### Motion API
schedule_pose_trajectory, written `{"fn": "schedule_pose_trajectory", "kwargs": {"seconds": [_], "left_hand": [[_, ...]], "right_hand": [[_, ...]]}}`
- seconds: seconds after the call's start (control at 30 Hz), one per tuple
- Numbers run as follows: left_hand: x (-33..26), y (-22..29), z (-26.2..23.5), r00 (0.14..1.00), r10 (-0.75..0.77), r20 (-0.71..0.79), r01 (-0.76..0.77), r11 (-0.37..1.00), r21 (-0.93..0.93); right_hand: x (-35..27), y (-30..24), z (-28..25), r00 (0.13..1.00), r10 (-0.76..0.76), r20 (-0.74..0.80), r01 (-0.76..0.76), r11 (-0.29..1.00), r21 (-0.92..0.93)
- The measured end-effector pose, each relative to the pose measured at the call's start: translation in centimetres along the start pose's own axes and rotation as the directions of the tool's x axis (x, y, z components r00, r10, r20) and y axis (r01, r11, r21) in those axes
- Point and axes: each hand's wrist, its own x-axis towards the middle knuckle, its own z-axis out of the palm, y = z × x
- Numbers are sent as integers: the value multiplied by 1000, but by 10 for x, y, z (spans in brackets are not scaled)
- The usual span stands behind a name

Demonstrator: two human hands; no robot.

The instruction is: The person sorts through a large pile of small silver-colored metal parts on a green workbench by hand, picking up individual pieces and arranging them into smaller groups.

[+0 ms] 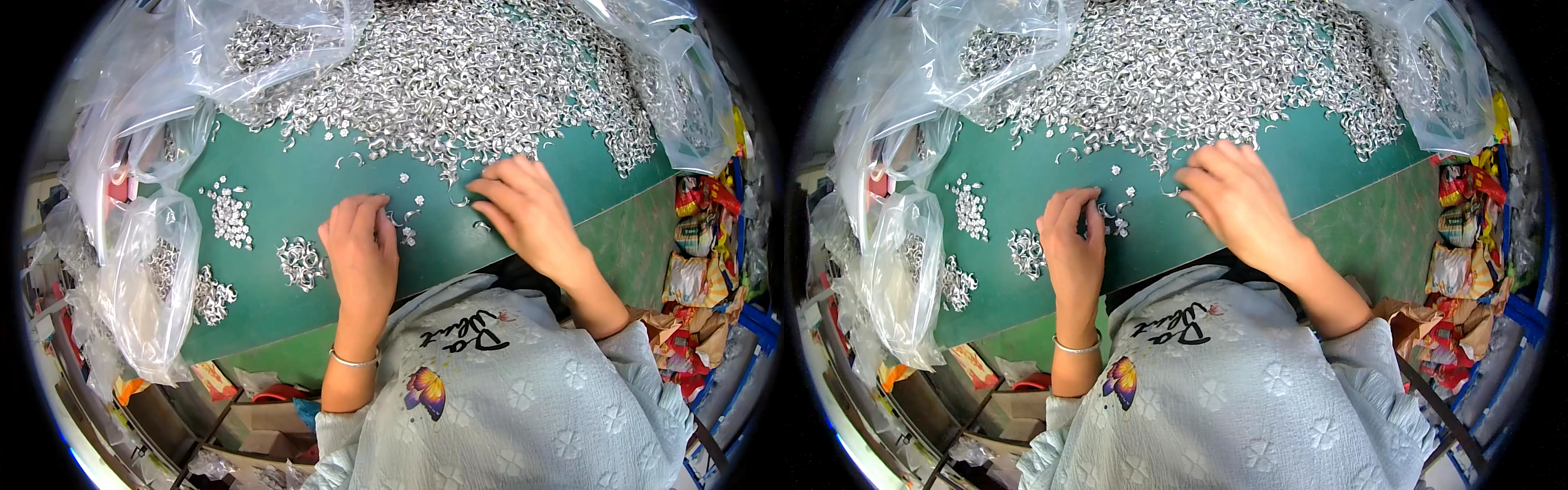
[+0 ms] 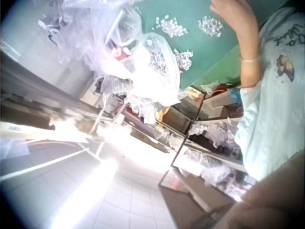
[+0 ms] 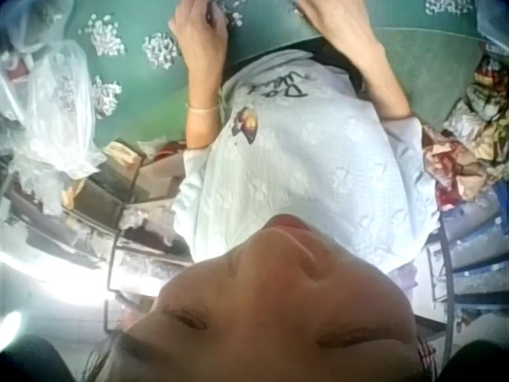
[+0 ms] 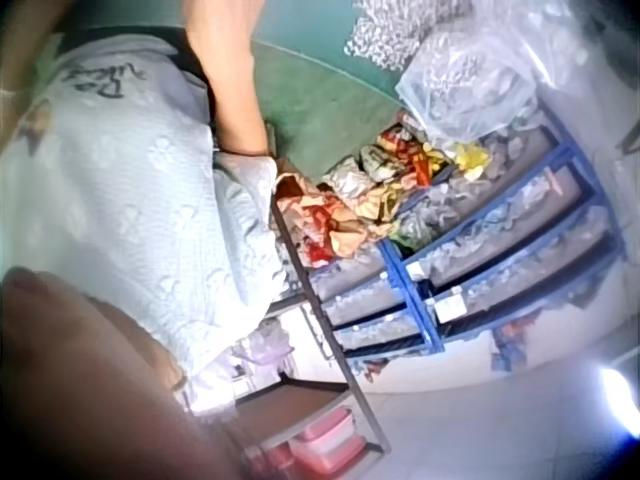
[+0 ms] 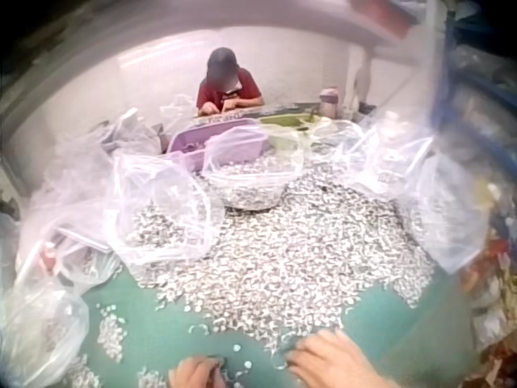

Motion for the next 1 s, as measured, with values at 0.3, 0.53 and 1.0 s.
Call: {"fn": "schedule_pose_trajectory", "kwargs": {"seconds": [0.3, 0.53, 1.0], "left_hand": [[-8, 30, -5, 999, 34, -39, -39, 990, -137], [-13, 23, -8, 998, 0, -63, -4, 998, -63], [-27, 50, 25, 989, 105, 102, -69, 948, -310]], "right_hand": [[-18, 20, -28, 996, 90, 10, -89, 994, -65], [-35, 25, -33, 985, 166, -50, -171, 973, -152], [-38, 25, -30, 977, 155, -148, -185, 959, -214]]}}
